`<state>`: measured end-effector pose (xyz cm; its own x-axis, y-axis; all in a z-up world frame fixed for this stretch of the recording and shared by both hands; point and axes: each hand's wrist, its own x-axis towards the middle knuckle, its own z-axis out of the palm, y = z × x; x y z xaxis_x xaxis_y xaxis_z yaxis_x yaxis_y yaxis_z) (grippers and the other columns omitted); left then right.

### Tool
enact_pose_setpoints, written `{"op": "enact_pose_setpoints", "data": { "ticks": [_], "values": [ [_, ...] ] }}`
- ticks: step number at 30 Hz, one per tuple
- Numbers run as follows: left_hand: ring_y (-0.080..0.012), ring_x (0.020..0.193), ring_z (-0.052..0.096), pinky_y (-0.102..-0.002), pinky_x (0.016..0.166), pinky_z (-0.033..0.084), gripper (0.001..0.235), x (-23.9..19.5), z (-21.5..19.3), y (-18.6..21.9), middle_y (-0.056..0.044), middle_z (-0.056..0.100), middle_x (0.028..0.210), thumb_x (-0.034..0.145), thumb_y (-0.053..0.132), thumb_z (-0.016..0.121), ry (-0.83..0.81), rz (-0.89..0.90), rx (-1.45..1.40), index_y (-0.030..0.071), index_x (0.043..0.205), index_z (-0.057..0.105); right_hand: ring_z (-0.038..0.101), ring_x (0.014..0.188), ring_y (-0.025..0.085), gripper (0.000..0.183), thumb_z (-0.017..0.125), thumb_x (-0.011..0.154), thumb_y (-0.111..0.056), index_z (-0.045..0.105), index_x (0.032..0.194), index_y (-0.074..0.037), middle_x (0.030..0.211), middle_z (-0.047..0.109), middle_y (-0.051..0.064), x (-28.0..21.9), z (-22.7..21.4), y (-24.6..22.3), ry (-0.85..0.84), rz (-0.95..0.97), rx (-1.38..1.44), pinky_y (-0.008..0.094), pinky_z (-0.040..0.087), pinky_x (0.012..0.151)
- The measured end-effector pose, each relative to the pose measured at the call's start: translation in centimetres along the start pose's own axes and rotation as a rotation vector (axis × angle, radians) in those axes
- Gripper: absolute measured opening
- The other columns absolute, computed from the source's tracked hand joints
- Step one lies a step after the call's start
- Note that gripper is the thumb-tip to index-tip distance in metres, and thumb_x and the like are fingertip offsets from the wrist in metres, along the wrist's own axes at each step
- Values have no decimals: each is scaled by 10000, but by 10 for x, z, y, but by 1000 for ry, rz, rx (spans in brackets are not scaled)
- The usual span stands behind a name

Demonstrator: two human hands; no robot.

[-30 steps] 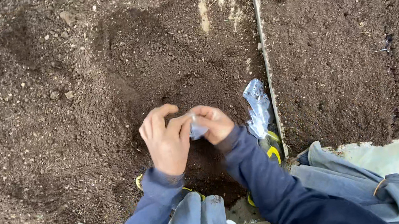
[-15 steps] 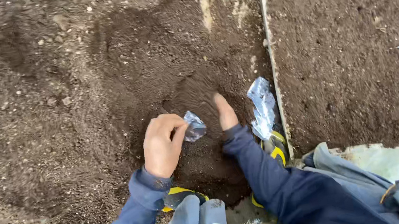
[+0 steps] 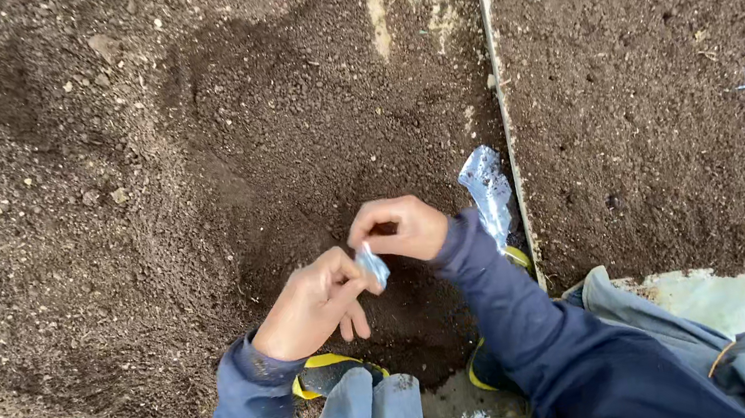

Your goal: The person kneels beside a raised garden bed and repeatedly scoops soil with their hands to cover small silver foil packets placed in the soil. They smooth the soil over the packets and occasionally pat the surface.

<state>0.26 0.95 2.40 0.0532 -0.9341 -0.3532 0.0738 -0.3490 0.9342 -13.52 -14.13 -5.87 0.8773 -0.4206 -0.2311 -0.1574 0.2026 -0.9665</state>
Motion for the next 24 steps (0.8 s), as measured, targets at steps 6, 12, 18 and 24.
{"op": "enact_pose_setpoints", "data": {
  "ticks": [6, 12, 18, 24],
  "values": [
    [-213, 518, 696, -274, 423, 571, 134, 4, -6, -6, -128, 669, 632, 931, 9, 408, 217, 7, 635, 85, 1033, 449, 332, 1321, 379, 614, 502, 890, -425, 426, 1323, 4, 1407, 359, 263, -2, -20, 22, 816, 296, 197, 480, 191, 1144],
    [-378, 1145, 530, -446, 1002, 468, 149, 44, 0, -44, -225, 548, 1077, 819, -56, 613, 382, 155, 1185, -103, 959, 602, 476, 1197, 251, 624, 585, 878, -387, 449, 1339, 10, 1318, 500, 215, 55, 35, -38, 718, 423, 619, 407, 351, 1066],
    [-380, 1262, 394, -545, 1161, 155, 279, 38, 10, -82, -257, 513, 1179, 853, -5, 567, 405, 19, 1210, -94, 1118, 556, 74, 1351, 515, 560, 215, 1014, -473, 451, 1362, -103, 1447, 283, 265, 84, -4, 64, 379, 81, -50, 598, 61, 1121],
    [-444, 1142, 456, -757, 1019, 132, 40, 38, 7, -41, -196, 562, 930, 641, 43, 696, 567, 106, 1394, 68, 650, 666, 557, 1100, 254, 443, 296, 1029, -306, 618, 1123, -17, 1133, 608, 167, 81, 9, 63, 409, -148, 49, 385, 411, 995]
  ]
}}
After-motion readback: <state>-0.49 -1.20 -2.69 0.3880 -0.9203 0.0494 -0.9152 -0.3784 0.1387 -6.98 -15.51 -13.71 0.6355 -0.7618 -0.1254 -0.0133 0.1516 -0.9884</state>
